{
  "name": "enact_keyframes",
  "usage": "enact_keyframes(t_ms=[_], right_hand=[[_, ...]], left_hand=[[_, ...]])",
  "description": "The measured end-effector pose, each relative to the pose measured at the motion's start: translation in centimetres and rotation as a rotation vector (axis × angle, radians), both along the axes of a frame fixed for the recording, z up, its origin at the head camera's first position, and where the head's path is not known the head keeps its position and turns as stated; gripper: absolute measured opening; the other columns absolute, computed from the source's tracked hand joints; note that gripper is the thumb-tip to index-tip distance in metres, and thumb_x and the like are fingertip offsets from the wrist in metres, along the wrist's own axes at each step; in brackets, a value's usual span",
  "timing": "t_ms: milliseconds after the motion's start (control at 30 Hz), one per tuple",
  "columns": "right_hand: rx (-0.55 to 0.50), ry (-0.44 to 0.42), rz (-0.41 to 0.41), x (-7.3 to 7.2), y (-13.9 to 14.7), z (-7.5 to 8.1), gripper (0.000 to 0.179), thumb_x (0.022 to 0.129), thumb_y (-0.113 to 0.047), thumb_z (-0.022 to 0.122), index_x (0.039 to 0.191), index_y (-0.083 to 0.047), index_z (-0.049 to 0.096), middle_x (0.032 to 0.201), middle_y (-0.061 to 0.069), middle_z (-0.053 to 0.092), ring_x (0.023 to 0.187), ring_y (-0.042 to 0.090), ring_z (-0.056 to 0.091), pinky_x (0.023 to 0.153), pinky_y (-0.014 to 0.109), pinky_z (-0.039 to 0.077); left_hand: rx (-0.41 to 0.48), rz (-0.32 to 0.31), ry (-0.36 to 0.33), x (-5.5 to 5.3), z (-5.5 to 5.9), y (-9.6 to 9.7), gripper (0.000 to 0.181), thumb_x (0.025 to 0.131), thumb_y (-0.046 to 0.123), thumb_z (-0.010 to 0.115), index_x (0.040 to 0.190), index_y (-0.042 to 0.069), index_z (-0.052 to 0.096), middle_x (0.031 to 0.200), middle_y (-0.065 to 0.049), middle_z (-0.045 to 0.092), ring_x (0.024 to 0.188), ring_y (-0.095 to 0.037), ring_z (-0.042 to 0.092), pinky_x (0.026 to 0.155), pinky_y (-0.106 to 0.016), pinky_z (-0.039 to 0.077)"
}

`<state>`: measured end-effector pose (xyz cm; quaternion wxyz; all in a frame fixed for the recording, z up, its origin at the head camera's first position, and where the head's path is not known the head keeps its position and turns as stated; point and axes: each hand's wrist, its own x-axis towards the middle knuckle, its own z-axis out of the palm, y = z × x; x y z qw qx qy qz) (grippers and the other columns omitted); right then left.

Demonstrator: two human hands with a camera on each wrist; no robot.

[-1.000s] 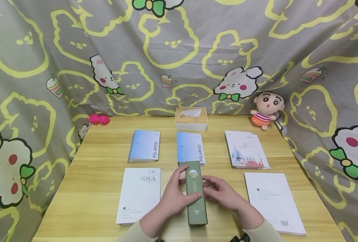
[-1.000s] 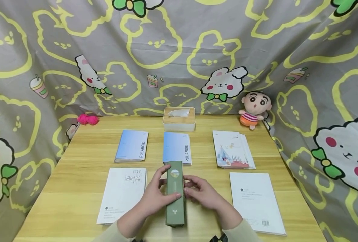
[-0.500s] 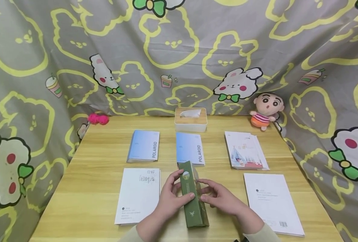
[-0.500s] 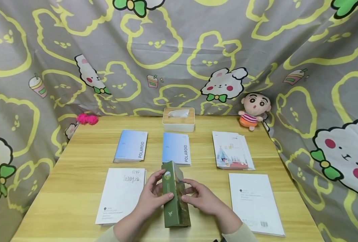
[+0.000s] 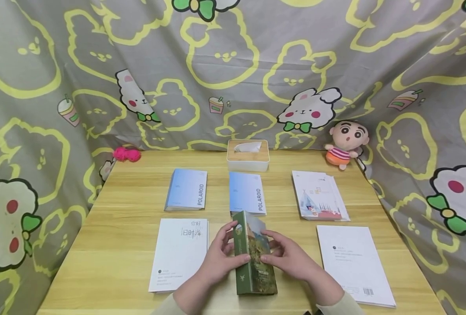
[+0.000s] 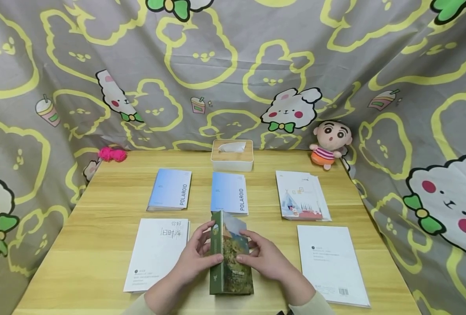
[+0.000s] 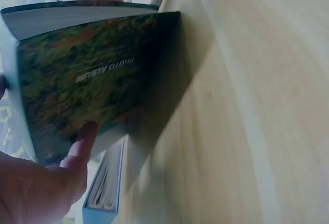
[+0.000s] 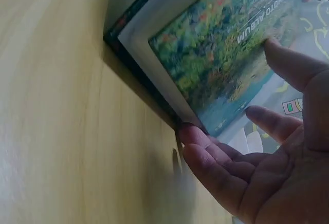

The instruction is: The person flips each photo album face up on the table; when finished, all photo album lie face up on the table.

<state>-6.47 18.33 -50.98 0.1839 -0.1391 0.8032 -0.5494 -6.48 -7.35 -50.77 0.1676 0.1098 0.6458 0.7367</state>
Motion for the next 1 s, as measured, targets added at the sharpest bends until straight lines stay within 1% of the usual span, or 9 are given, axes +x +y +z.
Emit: enact_keyframes(t_ms=[167, 233, 400, 500, 567, 700, 767, 900, 1000], right_hand=[[0.082, 0.013, -0.004, 0.1, 0.2, 0.1, 0.073, 0.095, -0.026, 0.082, 0.155, -0.001, 0.049, 0.102, 0.013, 0.064, 0.073, 0.016, 0.063, 0.060, 0.029, 0.055], [0.114, 0.019, 0.004, 0.1, 0.2, 0.1, 0.071, 0.094, -0.027, 0.083, 0.153, 0.000, 0.052, 0.103, 0.013, 0.063, 0.067, 0.013, 0.061, 0.056, 0.029, 0.054], [0.213, 0.064, 0.048, 0.3, 0.5, 0.2, 0.065, 0.094, -0.032, 0.083, 0.148, -0.003, 0.060, 0.110, 0.013, 0.055, 0.067, 0.011, 0.057, 0.057, 0.028, 0.052], [0.245, 0.087, 0.070, 0.3, 0.6, 0.3, 0.064, 0.095, -0.035, 0.082, 0.148, -0.005, 0.061, 0.107, 0.011, 0.052, 0.069, 0.010, 0.055, 0.059, 0.027, 0.051], [0.242, 0.088, 0.081, 0.3, 0.7, 0.2, 0.064, 0.095, -0.035, 0.082, 0.148, -0.006, 0.061, 0.106, 0.011, 0.051, 0.068, 0.011, 0.055, 0.058, 0.027, 0.050], [0.238, 0.083, 0.091, 0.1, 0.7, 0.2, 0.063, 0.096, -0.036, 0.080, 0.148, -0.007, 0.061, 0.104, 0.010, 0.051, 0.069, 0.012, 0.054, 0.060, 0.027, 0.049], [0.241, 0.087, 0.088, 0.0, 0.8, 0.2, 0.062, 0.097, -0.036, 0.080, 0.148, -0.006, 0.061, 0.105, 0.010, 0.052, 0.071, 0.012, 0.054, 0.060, 0.027, 0.050], [0.253, 0.112, 0.058, -0.3, 1.4, 0.4, 0.061, 0.097, -0.034, 0.079, 0.146, -0.003, 0.061, 0.113, 0.012, 0.059, 0.080, 0.012, 0.058, 0.067, 0.028, 0.053], [0.278, 0.136, 0.009, -0.5, 2.1, 0.7, 0.063, 0.096, -0.034, 0.080, 0.146, -0.001, 0.060, 0.121, 0.014, 0.063, 0.091, 0.018, 0.062, 0.078, 0.034, 0.056]], left_hand=[[-0.074, 0.037, -0.081, 0.0, -0.2, -0.7, 0.089, 0.089, 0.005, 0.083, 0.162, 0.003, 0.033, 0.144, -0.031, 0.054, 0.112, -0.041, 0.070, 0.081, -0.043, 0.064], [-0.159, 0.038, -0.090, 0.2, -0.3, -1.0, 0.089, 0.090, 0.008, 0.084, 0.162, 0.001, 0.032, 0.142, -0.030, 0.058, 0.110, -0.039, 0.071, 0.080, -0.043, 0.064], [-0.451, -0.013, -0.004, 0.5, -0.2, -1.4, 0.098, 0.087, 0.020, 0.089, 0.159, -0.010, 0.029, 0.127, -0.019, 0.059, 0.104, -0.028, 0.059, 0.082, -0.039, 0.054], [-0.527, -0.022, 0.026, 0.6, 0.0, -1.2, 0.101, 0.085, 0.025, 0.090, 0.156, -0.013, 0.029, 0.116, -0.014, 0.053, 0.098, -0.025, 0.051, 0.080, -0.039, 0.048], [-0.539, -0.024, 0.029, 0.6, 0.1, -1.2, 0.102, 0.085, 0.026, 0.090, 0.156, -0.014, 0.029, 0.116, -0.014, 0.052, 0.097, -0.024, 0.054, 0.082, -0.040, 0.051], [-0.533, -0.019, 0.040, 0.8, 0.4, -1.0, 0.101, 0.085, 0.027, 0.090, 0.156, -0.013, 0.030, 0.127, -0.022, 0.054, 0.105, -0.029, 0.063, 0.093, -0.052, 0.056], [-0.536, 0.002, 0.062, 0.7, 0.7, -0.7, 0.102, 0.085, 0.029, 0.088, 0.157, -0.013, 0.030, 0.137, -0.029, 0.050, 0.116, -0.039, 0.062, 0.101, -0.060, 0.053], [-0.600, 0.061, 0.131, 0.5, 2.0, 0.1, 0.104, 0.087, 0.035, 0.085, 0.160, -0.011, 0.027, 0.159, -0.039, 0.030, 0.142, -0.057, 0.039, 0.111, -0.074, 0.036], [-0.620, 0.070, 0.193, 0.0, 3.1, 1.1, 0.102, 0.088, 0.038, 0.084, 0.160, -0.007, 0.029, 0.167, -0.035, 0.020, 0.150, -0.057, 0.026, 0.113, -0.076, 0.031]])
